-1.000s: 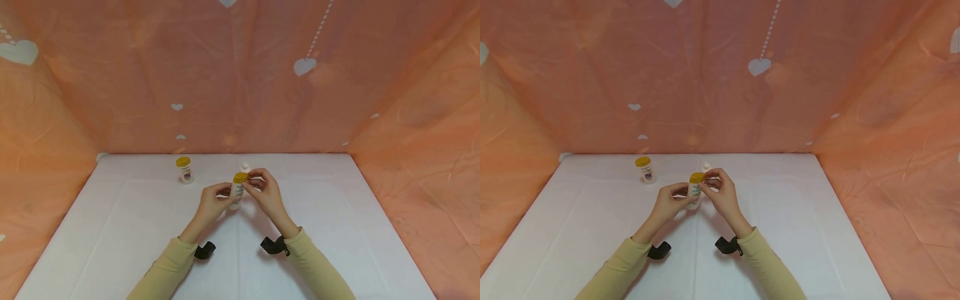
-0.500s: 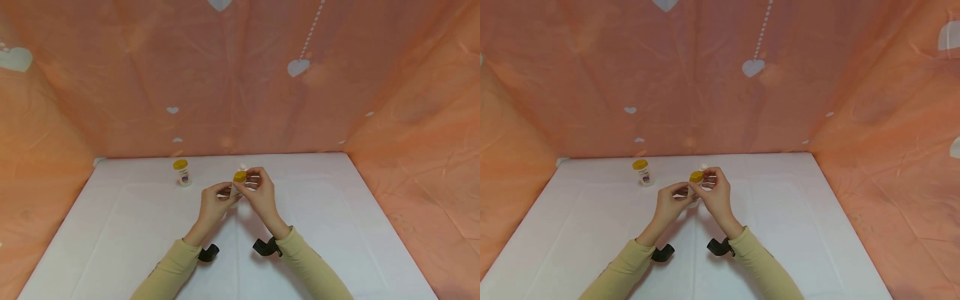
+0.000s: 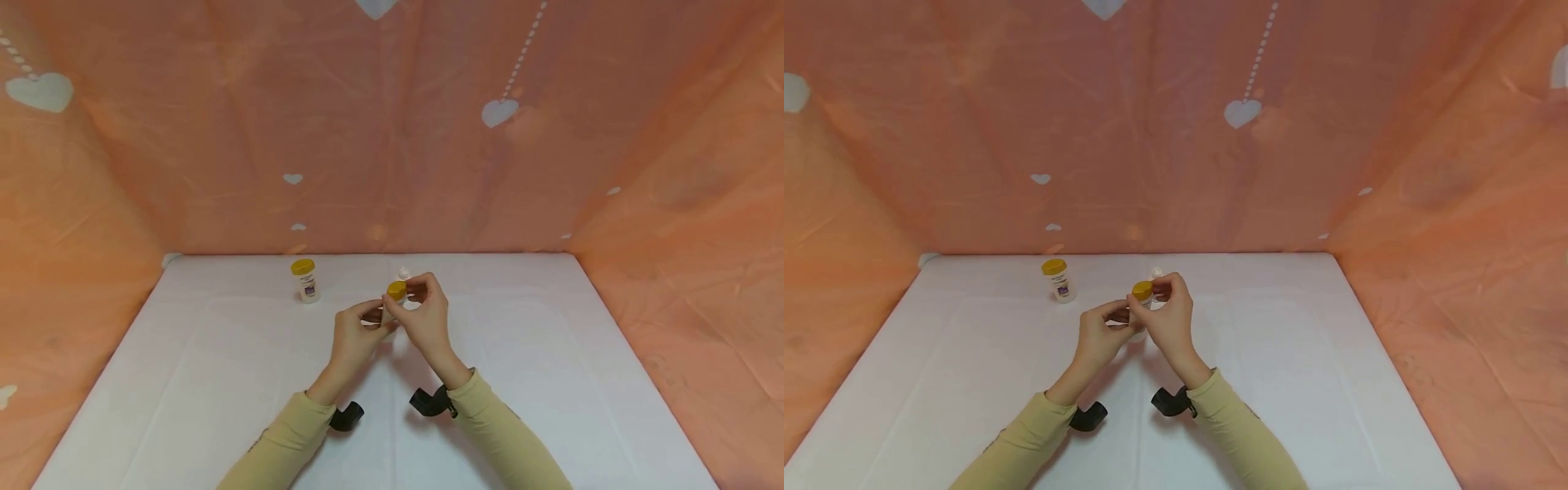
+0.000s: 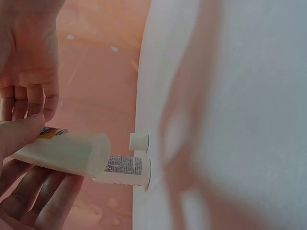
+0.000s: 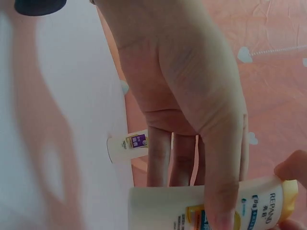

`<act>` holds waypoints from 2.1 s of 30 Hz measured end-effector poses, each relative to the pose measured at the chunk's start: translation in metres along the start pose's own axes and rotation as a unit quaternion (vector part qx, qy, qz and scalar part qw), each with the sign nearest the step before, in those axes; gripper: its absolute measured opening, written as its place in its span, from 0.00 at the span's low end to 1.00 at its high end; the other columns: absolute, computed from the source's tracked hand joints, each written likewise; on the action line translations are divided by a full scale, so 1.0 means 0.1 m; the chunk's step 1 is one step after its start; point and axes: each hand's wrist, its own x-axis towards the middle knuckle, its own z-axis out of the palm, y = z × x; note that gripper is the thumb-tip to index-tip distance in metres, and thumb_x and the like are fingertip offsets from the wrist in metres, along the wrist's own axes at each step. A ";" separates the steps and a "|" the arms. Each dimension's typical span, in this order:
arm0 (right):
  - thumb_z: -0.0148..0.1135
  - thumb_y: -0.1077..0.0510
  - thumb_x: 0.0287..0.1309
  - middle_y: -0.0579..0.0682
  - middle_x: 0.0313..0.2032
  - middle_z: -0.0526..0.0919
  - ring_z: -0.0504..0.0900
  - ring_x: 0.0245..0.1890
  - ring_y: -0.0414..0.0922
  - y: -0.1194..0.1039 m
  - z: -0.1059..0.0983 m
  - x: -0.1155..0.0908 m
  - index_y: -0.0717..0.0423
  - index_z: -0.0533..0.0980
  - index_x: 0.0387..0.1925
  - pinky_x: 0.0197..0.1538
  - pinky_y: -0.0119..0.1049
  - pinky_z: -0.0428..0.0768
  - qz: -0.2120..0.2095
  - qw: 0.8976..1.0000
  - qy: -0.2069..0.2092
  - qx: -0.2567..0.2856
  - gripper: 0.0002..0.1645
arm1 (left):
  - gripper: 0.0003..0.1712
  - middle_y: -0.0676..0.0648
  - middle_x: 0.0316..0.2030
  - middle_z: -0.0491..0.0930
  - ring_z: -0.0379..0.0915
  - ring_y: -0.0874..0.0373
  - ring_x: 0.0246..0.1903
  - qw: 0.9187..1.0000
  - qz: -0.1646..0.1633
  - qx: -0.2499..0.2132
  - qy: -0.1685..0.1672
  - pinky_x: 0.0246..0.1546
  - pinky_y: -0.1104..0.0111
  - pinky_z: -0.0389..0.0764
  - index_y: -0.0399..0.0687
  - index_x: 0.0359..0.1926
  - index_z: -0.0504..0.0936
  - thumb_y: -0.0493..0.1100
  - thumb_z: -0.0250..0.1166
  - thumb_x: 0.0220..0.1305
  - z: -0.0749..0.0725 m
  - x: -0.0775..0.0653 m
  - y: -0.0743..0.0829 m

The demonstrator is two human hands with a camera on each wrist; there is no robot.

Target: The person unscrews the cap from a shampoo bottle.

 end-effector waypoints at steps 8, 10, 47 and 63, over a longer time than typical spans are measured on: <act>0.72 0.68 0.47 0.63 0.38 0.77 0.76 0.39 0.58 0.00 -0.02 -0.04 0.72 0.70 0.36 0.45 0.42 0.75 0.005 1.000 -0.008 -0.014 0.19 | 0.18 0.46 0.31 0.85 0.82 0.59 0.27 1.000 0.006 -0.020 -0.012 0.28 0.72 0.83 0.40 0.43 0.86 0.35 0.77 0.47 0.01 -0.04 -0.01; 0.72 0.67 0.46 0.63 0.38 0.77 0.75 0.40 0.59 0.00 -0.02 -0.06 0.71 0.71 0.36 0.46 0.42 0.74 0.006 1.000 -0.008 -0.016 0.19 | 0.19 0.46 0.31 0.85 0.82 0.58 0.28 1.000 0.009 -0.025 -0.014 0.28 0.72 0.83 0.39 0.43 0.86 0.34 0.76 0.47 0.00 -0.06 -0.02; 0.53 0.76 0.61 0.69 0.50 0.77 0.77 0.53 0.50 0.28 -0.26 -0.02 0.75 0.70 0.54 0.64 0.50 0.66 -0.021 0.958 -0.239 0.157 0.19 | 0.16 0.47 0.37 0.85 0.80 0.54 0.36 0.983 -0.040 -0.070 -0.165 0.38 0.62 0.83 0.41 0.42 0.87 0.36 0.76 0.49 -0.18 0.00 -0.11; 0.58 0.75 0.59 0.69 0.51 0.72 0.75 0.50 0.47 0.27 -0.25 -0.02 0.72 0.70 0.56 0.61 0.50 0.69 -0.042 0.970 -0.202 0.124 0.22 | 0.17 0.50 0.36 0.85 0.80 0.56 0.35 0.984 -0.043 -0.065 -0.158 0.36 0.64 0.83 0.43 0.43 0.87 0.39 0.76 0.49 -0.18 0.00 -0.12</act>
